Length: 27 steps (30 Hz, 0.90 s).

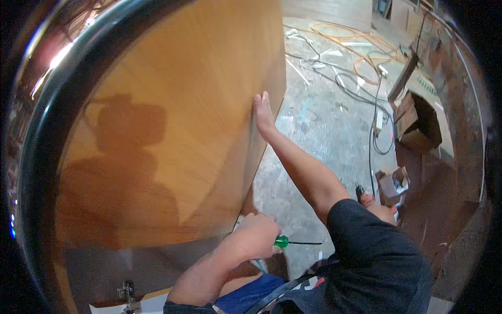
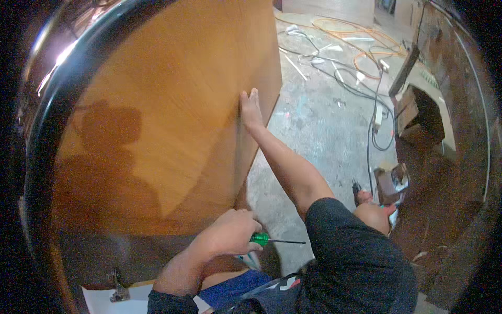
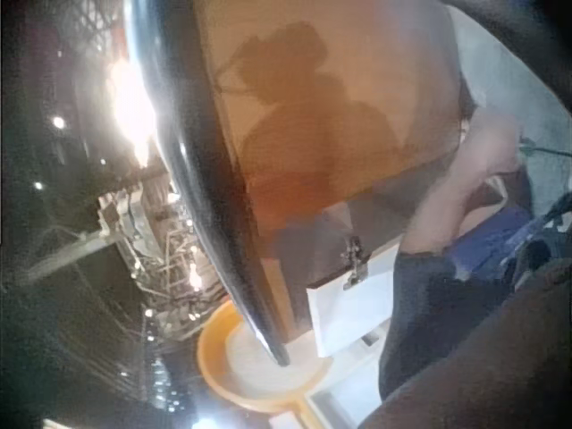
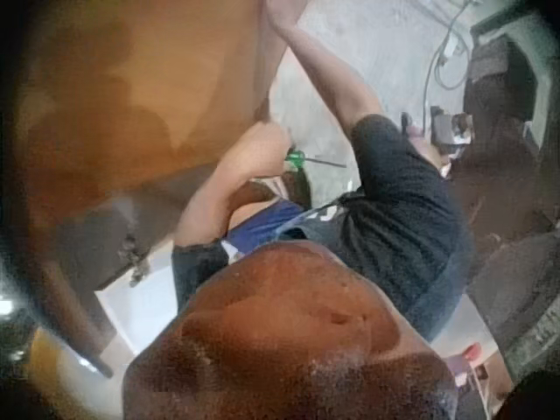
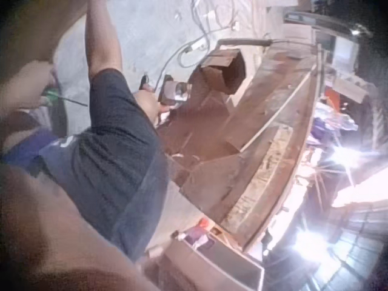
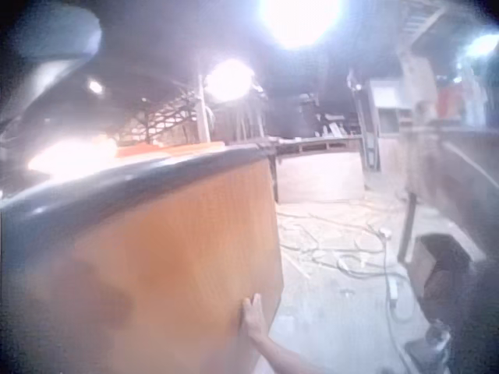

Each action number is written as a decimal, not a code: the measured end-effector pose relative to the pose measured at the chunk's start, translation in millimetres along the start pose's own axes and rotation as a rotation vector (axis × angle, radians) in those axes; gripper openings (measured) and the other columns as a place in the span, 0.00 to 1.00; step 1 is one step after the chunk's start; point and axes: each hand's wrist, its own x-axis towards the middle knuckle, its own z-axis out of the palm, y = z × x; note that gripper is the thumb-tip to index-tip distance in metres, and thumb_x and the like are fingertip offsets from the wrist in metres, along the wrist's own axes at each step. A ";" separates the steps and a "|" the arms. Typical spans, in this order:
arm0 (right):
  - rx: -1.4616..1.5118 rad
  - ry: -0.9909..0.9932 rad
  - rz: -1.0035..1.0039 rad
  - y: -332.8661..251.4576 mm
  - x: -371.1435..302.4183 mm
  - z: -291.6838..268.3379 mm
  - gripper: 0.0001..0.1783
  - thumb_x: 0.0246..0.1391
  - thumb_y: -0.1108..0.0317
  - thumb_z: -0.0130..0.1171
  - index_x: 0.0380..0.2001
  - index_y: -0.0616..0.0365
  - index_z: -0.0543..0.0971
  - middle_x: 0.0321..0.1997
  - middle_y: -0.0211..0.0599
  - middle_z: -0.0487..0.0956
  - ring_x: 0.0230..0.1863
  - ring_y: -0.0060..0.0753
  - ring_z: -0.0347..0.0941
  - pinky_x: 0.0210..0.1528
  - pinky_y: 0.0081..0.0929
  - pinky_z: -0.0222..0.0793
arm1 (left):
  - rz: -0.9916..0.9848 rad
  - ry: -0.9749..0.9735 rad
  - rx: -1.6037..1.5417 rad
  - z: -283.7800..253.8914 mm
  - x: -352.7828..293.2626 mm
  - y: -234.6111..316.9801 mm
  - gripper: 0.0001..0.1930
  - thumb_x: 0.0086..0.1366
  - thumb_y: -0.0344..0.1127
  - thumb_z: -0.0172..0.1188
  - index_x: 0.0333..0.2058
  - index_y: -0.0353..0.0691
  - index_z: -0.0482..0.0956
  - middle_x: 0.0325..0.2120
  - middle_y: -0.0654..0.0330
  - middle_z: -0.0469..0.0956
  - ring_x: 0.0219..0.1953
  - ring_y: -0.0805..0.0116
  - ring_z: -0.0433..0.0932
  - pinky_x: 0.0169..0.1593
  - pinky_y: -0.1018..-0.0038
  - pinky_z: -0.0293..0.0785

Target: The person installs cabinet door hinges by aligning the door with the frame and securing the hardware with a screwdriver and a power drill.

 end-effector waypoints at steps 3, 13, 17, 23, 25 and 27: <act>0.041 0.014 0.137 43.9 -2.8 -2.0 0.52 0.69 0.32 0.31 0.74 0.72 0.42 0.81 0.58 0.38 0.82 0.48 0.30 0.80 0.35 0.28 | 0.019 0.070 -0.068 0.7 1.2 -3.1 0.20 0.56 0.51 0.70 0.34 0.38 0.86 0.36 0.49 0.80 0.44 0.46 0.80 0.49 0.54 0.76; 0.064 0.001 0.335 128.5 -13.5 -1.4 0.53 0.67 0.29 0.31 0.75 0.66 0.42 0.81 0.59 0.38 0.82 0.50 0.30 0.80 0.38 0.31 | -0.110 -0.079 -0.135 -12.3 12.5 -7.3 0.20 0.56 0.51 0.70 0.31 0.37 0.84 0.37 0.49 0.78 0.44 0.47 0.78 0.48 0.56 0.74; 0.074 -0.099 0.341 142.6 -11.8 -7.5 0.55 0.66 0.28 0.32 0.75 0.69 0.40 0.81 0.58 0.36 0.82 0.50 0.29 0.80 0.37 0.30 | -0.149 -0.071 -0.169 -16.0 23.7 -7.5 0.20 0.57 0.51 0.70 0.32 0.37 0.83 0.37 0.49 0.78 0.44 0.47 0.76 0.49 0.56 0.73; 0.095 -0.203 0.459 177.2 -15.7 -27.5 0.56 0.66 0.29 0.33 0.75 0.68 0.37 0.82 0.53 0.31 0.82 0.46 0.27 0.81 0.35 0.29 | -0.227 -0.064 -0.190 -34.2 51.6 7.4 0.21 0.57 0.52 0.71 0.31 0.37 0.82 0.31 0.49 0.73 0.40 0.46 0.74 0.45 0.56 0.72; 0.164 -0.215 0.507 179.8 -23.2 -24.5 0.55 0.67 0.30 0.34 0.75 0.68 0.37 0.82 0.52 0.31 0.82 0.46 0.26 0.81 0.35 0.29 | -0.325 -0.082 -0.228 -37.0 54.8 11.7 0.18 0.54 0.46 0.72 0.30 0.36 0.82 0.32 0.47 0.75 0.41 0.44 0.76 0.46 0.54 0.72; 0.227 -0.218 0.546 187.6 -28.1 -25.7 0.54 0.67 0.31 0.34 0.75 0.67 0.37 0.82 0.51 0.31 0.82 0.45 0.25 0.81 0.36 0.30 | -0.337 -0.079 -0.226 -27.8 56.5 10.9 0.19 0.54 0.47 0.73 0.29 0.35 0.81 0.30 0.47 0.72 0.38 0.45 0.74 0.44 0.55 0.71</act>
